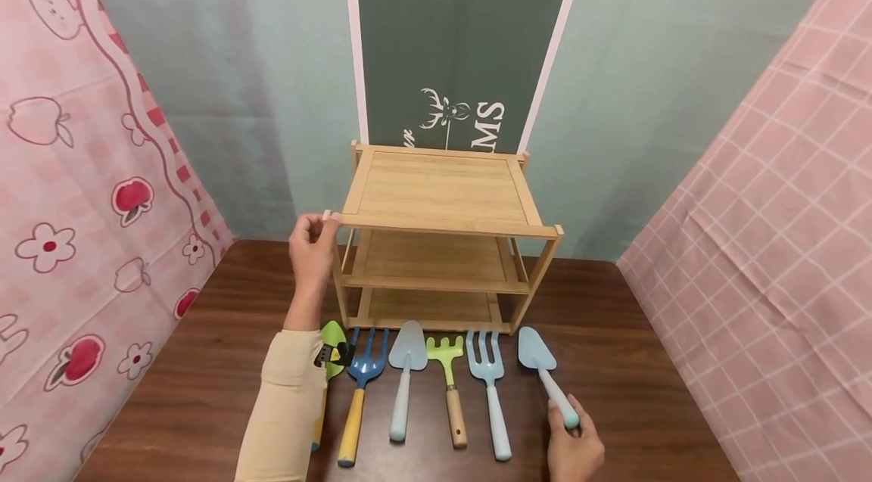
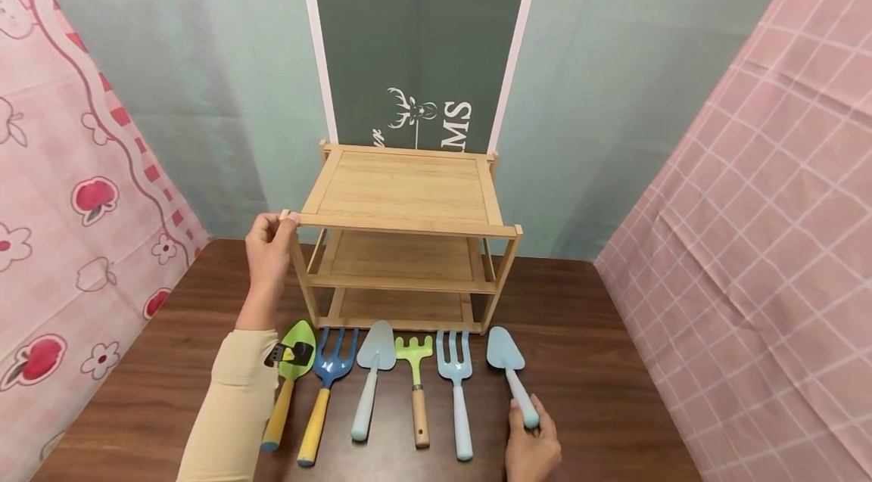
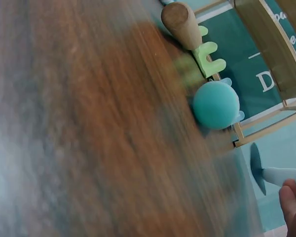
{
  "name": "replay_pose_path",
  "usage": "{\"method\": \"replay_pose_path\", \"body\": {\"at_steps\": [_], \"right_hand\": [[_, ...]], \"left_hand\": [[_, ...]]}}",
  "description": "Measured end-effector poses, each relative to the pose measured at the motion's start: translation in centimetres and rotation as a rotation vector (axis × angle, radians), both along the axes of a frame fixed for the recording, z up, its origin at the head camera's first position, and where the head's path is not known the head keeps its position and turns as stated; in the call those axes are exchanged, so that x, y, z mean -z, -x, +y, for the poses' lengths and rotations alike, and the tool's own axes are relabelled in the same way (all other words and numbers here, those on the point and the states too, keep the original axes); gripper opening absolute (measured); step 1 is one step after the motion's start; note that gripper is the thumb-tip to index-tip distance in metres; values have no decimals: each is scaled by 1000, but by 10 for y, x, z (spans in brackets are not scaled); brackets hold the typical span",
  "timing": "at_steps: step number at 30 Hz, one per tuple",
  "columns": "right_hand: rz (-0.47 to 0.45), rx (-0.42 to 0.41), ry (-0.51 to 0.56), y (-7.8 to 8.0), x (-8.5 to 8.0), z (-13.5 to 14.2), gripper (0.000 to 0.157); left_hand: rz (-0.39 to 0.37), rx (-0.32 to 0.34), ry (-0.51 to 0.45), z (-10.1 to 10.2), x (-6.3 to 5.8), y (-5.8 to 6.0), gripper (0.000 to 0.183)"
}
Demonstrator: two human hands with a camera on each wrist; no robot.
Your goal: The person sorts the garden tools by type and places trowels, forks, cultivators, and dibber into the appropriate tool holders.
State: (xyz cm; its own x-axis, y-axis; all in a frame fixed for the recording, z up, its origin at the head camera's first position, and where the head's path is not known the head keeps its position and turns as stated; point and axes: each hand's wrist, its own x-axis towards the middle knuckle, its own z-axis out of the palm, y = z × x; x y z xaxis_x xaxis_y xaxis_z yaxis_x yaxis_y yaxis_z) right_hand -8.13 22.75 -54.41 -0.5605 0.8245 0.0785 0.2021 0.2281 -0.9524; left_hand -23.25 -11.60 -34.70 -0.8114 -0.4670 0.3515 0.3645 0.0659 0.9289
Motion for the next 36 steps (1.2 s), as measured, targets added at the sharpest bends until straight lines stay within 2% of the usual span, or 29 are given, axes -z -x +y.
{"method": "replay_pose_path", "body": {"at_steps": [6,10,15,23,26,29,30,36], "right_hand": [[169,44,95,3,1,-3,38],[278,64,42,8,2,-2,34],[320,34,-55,13,-5,0,32],[478,34,-97,25,-18,3,32],[495,53,-111,27,-29,3,30],[555,61,-75,30,-38,5,28],[640,26,-25,33,-32,11,28],[788,5,87,36,-48,12,29]], "left_hand": [[43,10,-32,4,2,2,13],[82,16,-59,6,2,3,12],[98,10,-70,8,2,4,12],[133,21,-113,11,4,8,12],[139,28,-119,11,5,9,12],[144,36,-122,12,6,8,11],[147,39,-125,12,6,8,11],[149,51,-144,13,6,8,8]]}}
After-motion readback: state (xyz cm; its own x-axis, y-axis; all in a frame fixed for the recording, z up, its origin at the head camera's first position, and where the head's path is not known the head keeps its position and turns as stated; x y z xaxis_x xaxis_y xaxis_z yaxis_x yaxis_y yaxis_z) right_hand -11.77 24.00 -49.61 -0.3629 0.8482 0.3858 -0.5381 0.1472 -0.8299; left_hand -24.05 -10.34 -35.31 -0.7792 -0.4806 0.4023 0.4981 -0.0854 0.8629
